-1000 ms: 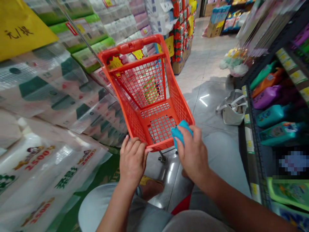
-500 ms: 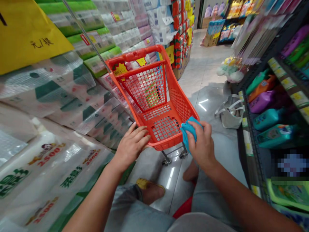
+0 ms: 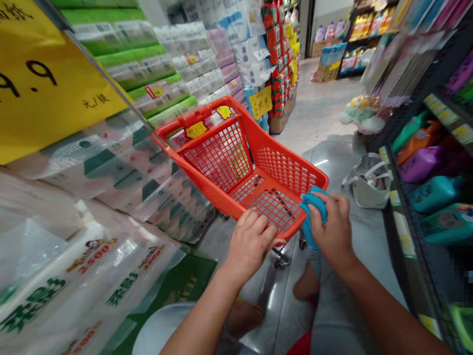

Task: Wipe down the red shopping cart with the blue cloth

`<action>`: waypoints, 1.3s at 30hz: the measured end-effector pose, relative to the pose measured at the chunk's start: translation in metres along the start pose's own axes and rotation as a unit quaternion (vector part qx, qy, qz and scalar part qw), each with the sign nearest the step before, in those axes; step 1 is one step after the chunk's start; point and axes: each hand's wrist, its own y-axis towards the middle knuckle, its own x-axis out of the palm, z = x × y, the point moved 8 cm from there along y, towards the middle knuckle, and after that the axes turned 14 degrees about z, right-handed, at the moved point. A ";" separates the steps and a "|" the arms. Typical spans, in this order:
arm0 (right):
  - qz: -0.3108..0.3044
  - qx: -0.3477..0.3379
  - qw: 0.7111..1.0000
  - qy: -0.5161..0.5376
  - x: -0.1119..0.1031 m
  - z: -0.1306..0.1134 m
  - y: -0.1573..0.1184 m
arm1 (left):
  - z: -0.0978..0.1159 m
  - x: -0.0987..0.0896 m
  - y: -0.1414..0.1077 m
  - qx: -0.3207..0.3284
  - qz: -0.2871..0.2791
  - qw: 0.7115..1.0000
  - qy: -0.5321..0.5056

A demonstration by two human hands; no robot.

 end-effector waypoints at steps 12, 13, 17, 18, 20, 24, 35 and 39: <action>0.004 0.027 0.994 0.102 0.017 -0.025 -0.038 | -0.052 0.014 0.018 0.007 -0.042 0.998 -0.042; 0.013 0.030 0.992 0.119 0.018 -0.024 -0.041 | -0.050 0.015 0.019 0.007 -0.039 0.998 -0.044; 0.137 0.179 0.964 0.140 0.030 0.032 -0.019 | -0.043 0.015 0.021 0.012 -0.024 0.998 -0.053; 0.162 0.246 0.946 0.140 0.037 0.056 -0.014 | -0.042 0.015 0.022 0.012 -0.022 0.998 -0.055; 0.178 0.367 0.903 0.131 0.055 0.097 -0.012 | -0.041 0.017 0.024 0.010 -0.018 0.998 -0.054; 0.150 0.445 0.876 0.111 0.078 0.133 -0.036 | -0.038 0.019 0.029 0.015 -0.010 0.999 -0.043; 0.121 0.463 0.872 0.107 0.079 0.135 -0.057 | -0.034 0.023 0.042 0.008 -0.014 0.999 -0.030; 0.130 0.464 0.870 0.107 0.079 0.156 -0.054 | -0.020 0.031 0.049 -0.038 -0.013 0.998 -0.042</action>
